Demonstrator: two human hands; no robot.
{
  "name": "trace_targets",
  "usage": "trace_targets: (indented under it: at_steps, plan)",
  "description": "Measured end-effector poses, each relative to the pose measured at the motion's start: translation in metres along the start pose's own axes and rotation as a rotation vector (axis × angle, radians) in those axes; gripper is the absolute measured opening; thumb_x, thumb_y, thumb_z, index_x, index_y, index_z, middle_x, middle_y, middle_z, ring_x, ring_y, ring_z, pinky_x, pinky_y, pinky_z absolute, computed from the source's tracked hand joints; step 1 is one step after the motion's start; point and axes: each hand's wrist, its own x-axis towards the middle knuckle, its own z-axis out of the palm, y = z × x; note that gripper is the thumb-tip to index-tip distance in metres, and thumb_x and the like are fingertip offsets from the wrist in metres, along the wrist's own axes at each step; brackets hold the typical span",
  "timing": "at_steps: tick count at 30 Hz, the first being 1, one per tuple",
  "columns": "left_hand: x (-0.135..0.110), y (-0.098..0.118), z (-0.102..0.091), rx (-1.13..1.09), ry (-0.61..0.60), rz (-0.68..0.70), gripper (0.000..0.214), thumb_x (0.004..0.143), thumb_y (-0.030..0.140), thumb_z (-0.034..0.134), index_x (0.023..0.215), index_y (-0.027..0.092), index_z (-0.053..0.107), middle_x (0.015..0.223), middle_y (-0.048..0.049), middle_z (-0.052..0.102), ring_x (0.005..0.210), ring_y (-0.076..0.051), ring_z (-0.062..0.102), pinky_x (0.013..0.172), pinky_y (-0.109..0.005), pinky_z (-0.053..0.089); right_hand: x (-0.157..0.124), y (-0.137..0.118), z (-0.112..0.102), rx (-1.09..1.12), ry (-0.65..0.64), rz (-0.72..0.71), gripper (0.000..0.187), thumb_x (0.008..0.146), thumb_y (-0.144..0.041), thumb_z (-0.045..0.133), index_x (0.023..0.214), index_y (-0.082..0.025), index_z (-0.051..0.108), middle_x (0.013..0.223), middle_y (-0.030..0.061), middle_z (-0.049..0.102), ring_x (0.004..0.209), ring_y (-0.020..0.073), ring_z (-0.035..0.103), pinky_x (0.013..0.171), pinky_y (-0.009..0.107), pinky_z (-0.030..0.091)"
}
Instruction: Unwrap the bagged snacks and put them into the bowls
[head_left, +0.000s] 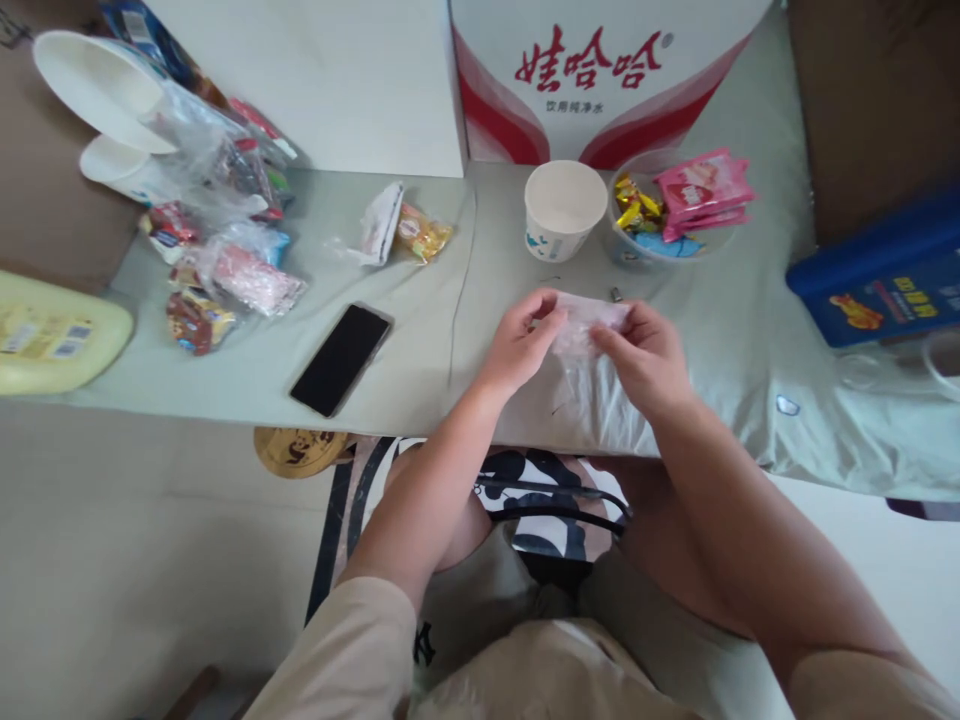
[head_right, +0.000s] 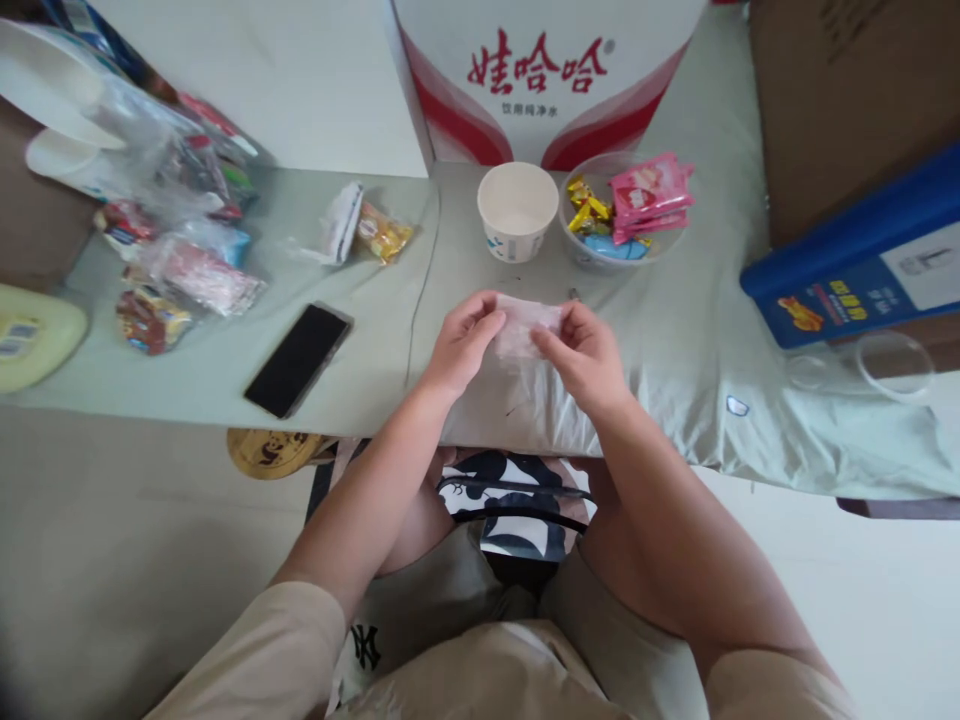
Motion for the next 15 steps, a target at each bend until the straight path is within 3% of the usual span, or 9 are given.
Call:
trace_targets:
  at_steps: [3,7,9,11,12,15]
  plan:
    - [0.001,0.010,-0.011,0.039,0.148,0.005,0.008,0.088,0.023,0.062,0.080,0.020,0.063,0.074,0.0018,0.059,0.072,-0.011,0.053,0.067,-0.024,0.040,0.006,-0.011,0.003,-0.190,0.205,-0.111,0.027,0.081,-0.035,0.074,0.076,-0.024,0.049,0.066,-0.0041,0.043,0.057,0.0121,0.037,0.055,0.028,0.032]
    - [-0.001,0.020,-0.020,-0.021,0.124,-0.078,0.019,0.091,0.023,0.058,0.072,0.020,0.055,0.065,0.0035,0.051,0.063,-0.011,0.048,0.062,-0.026,0.037,0.049,-0.054,0.014,-0.513,0.343,-0.336,0.032,0.082,-0.023,0.068,0.068,-0.025,0.039,0.064,-0.0040,0.039,0.060,0.0123,0.037,0.060,0.029,0.035]
    - [-0.003,0.024,-0.022,-0.039,0.100,-0.071,0.020,0.090,0.021,0.058,0.070,0.020,0.055,0.063,0.0039,0.050,0.062,-0.011,0.047,0.063,-0.027,0.036,0.092,-0.076,0.023,-0.722,0.289,-0.427,0.036,0.082,-0.019,0.067,0.066,-0.024,0.035,0.066,-0.0028,0.040,0.068,0.0130,0.045,0.068,0.030,0.040]
    - [-0.004,0.028,-0.024,-0.050,0.093,-0.064,0.020,0.089,0.020,0.059,0.069,0.020,0.055,0.062,0.0042,0.049,0.062,-0.011,0.046,0.063,-0.027,0.036,0.141,-0.086,0.034,-0.840,0.128,-0.410,0.034,0.084,-0.018,0.065,0.065,-0.022,0.037,0.066,-0.0022,0.040,0.079,0.0133,0.054,0.076,0.030,0.042]
    - [-0.004,0.029,-0.024,-0.055,0.088,-0.065,0.021,0.088,0.020,0.060,0.068,0.020,0.054,0.061,0.0042,0.049,0.062,-0.011,0.045,0.063,-0.028,0.035,0.165,-0.085,0.041,-0.857,0.008,-0.341,0.038,0.081,-0.019,0.071,0.059,-0.021,0.039,0.062,-0.0027,0.038,0.081,0.0138,0.057,0.077,0.029,0.042]
    - [0.000,0.031,-0.025,-0.067,0.072,-0.072,0.021,0.087,0.021,0.060,0.067,0.020,0.053,0.061,0.0046,0.048,0.061,-0.011,0.043,0.062,-0.028,0.035,0.220,-0.068,0.062,-0.746,-0.114,-0.273,0.051,0.069,-0.027,0.087,0.046,-0.019,0.043,0.052,-0.0031,0.037,0.074,0.0170,0.065,0.071,0.030,0.048]
